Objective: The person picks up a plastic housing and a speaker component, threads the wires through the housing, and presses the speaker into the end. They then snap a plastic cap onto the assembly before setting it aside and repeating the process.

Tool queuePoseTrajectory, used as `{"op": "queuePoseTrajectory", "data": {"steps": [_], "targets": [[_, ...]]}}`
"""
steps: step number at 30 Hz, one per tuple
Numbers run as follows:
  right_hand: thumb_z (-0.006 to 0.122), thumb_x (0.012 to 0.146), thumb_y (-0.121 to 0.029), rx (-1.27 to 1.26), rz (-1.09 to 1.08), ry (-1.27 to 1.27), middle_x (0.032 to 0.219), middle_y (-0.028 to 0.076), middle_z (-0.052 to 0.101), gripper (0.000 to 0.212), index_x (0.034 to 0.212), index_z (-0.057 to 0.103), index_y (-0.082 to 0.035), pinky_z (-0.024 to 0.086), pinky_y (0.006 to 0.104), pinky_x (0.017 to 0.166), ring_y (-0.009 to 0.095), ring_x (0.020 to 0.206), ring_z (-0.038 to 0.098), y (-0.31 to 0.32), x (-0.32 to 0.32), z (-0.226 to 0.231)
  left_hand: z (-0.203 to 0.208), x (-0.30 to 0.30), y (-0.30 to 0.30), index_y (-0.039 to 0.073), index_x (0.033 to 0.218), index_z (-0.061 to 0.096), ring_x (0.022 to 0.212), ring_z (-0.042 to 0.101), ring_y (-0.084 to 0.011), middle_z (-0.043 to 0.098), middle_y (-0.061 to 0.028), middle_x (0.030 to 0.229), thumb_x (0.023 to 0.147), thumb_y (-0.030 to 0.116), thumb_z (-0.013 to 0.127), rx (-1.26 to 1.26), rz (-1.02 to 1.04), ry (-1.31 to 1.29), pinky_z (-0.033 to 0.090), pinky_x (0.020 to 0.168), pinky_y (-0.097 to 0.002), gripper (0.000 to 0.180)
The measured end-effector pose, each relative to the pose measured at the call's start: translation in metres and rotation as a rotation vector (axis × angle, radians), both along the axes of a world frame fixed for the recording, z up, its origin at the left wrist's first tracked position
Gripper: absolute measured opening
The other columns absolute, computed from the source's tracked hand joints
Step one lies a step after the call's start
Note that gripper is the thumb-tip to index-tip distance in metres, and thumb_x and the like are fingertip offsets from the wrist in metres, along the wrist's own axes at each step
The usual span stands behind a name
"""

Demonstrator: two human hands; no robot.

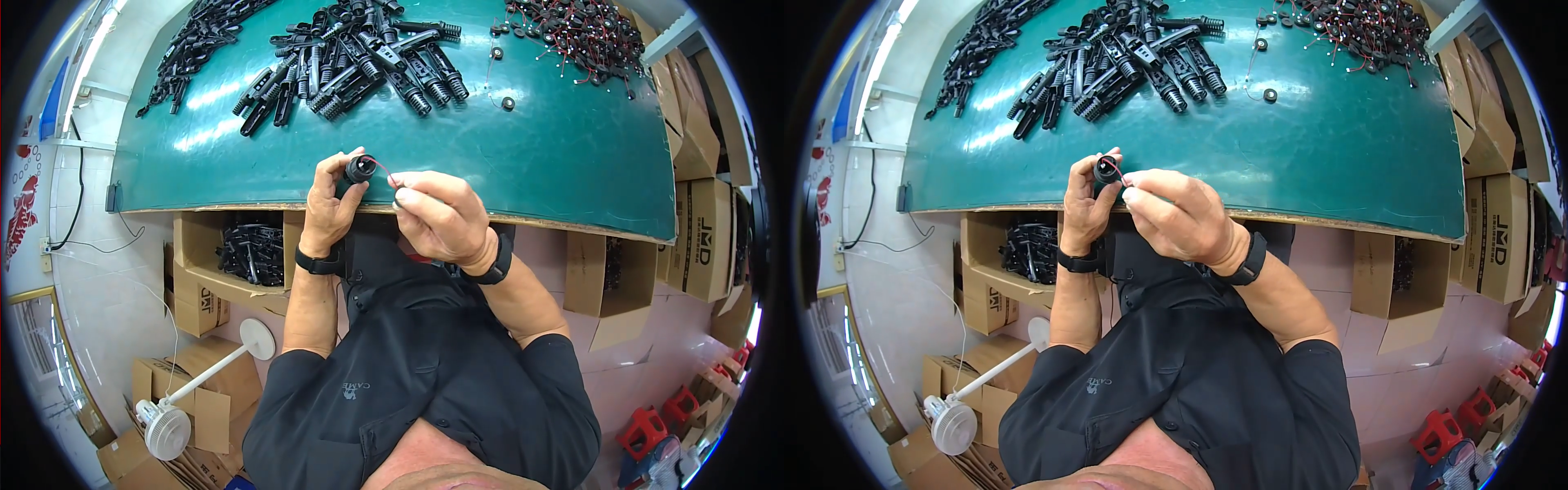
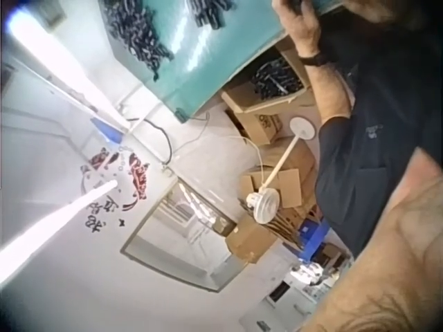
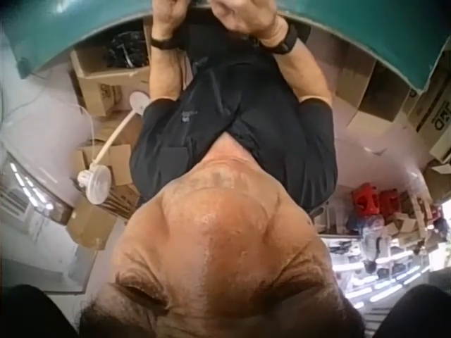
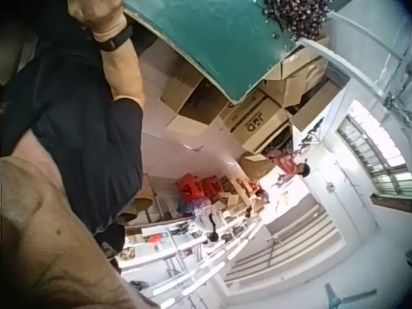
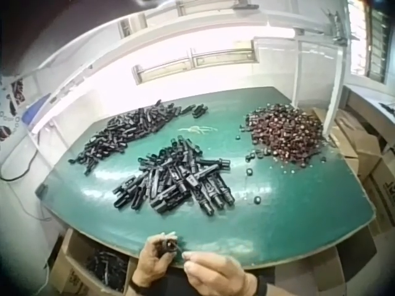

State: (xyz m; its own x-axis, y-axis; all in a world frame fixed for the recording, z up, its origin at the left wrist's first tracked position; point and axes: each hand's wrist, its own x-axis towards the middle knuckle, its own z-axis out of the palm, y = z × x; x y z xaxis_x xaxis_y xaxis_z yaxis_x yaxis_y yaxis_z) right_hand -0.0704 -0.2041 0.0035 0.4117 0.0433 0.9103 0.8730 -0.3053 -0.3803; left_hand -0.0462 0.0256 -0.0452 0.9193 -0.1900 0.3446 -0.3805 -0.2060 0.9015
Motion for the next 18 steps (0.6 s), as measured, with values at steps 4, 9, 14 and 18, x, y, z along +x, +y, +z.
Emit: {"op": "queuePoseTrajectory", "data": {"steps": [4, 9, 14, 18], "targets": [[0.079, 0.084, 0.009, -0.01, 0.007, -0.015, 0.119, 0.015, 0.067, 0.038, 0.119, 0.066, -0.001, 0.067, 0.0361, 0.082, 0.029, 0.098, 0.076, 0.004, 0.001, -0.007, 0.005, 0.001, 0.0, 0.002, 0.138, 0.052, 0.136, 0.064, -0.0295, 0.07, -0.0135, 0.132, 0.095, -0.005, 0.073, 0.05, -0.034, -0.069, 0.045, 0.119, -0.0421, 0.048], [0.08, 0.082, 0.01, -0.051, 0.006, -0.017, 0.119, 0.015, 0.067, 0.039, 0.117, 0.067, -0.001, 0.067, 0.0361, 0.08, 0.03, 0.098, 0.076, 0.002, 0.0, -0.008, 0.005, 0.003, 0.002, 0.003, 0.136, 0.052, 0.138, 0.063, -0.0316, 0.07, -0.0123, 0.133, 0.095, -0.005, 0.074, 0.062, -0.048, -0.085, 0.04, 0.123, -0.046, 0.048], [0.08, 0.08, 0.01, -0.048, 0.038, -0.017, 0.118, 0.014, 0.066, 0.04, 0.116, 0.067, 0.0, 0.066, 0.0367, 0.079, 0.031, 0.098, 0.077, 0.002, -0.001, -0.011, 0.006, 0.002, 0.0, 0.004, 0.136, 0.051, 0.138, 0.063, -0.0313, 0.07, -0.0116, 0.133, 0.095, -0.006, 0.074, 0.039, -0.044, -0.081, 0.038, 0.125, -0.0474, 0.048], [0.08, 0.079, 0.011, -0.028, 0.052, -0.027, 0.117, 0.014, 0.066, 0.04, 0.115, 0.067, 0.001, 0.067, 0.0371, 0.078, 0.031, 0.097, 0.077, 0.002, -0.001, -0.012, 0.006, 0.003, 0.001, 0.004, 0.136, 0.051, 0.137, 0.064, -0.0315, 0.07, -0.0113, 0.133, 0.095, -0.005, 0.074, 0.072, -0.047, -0.101, 0.037, 0.125, -0.0481, 0.048]]}}
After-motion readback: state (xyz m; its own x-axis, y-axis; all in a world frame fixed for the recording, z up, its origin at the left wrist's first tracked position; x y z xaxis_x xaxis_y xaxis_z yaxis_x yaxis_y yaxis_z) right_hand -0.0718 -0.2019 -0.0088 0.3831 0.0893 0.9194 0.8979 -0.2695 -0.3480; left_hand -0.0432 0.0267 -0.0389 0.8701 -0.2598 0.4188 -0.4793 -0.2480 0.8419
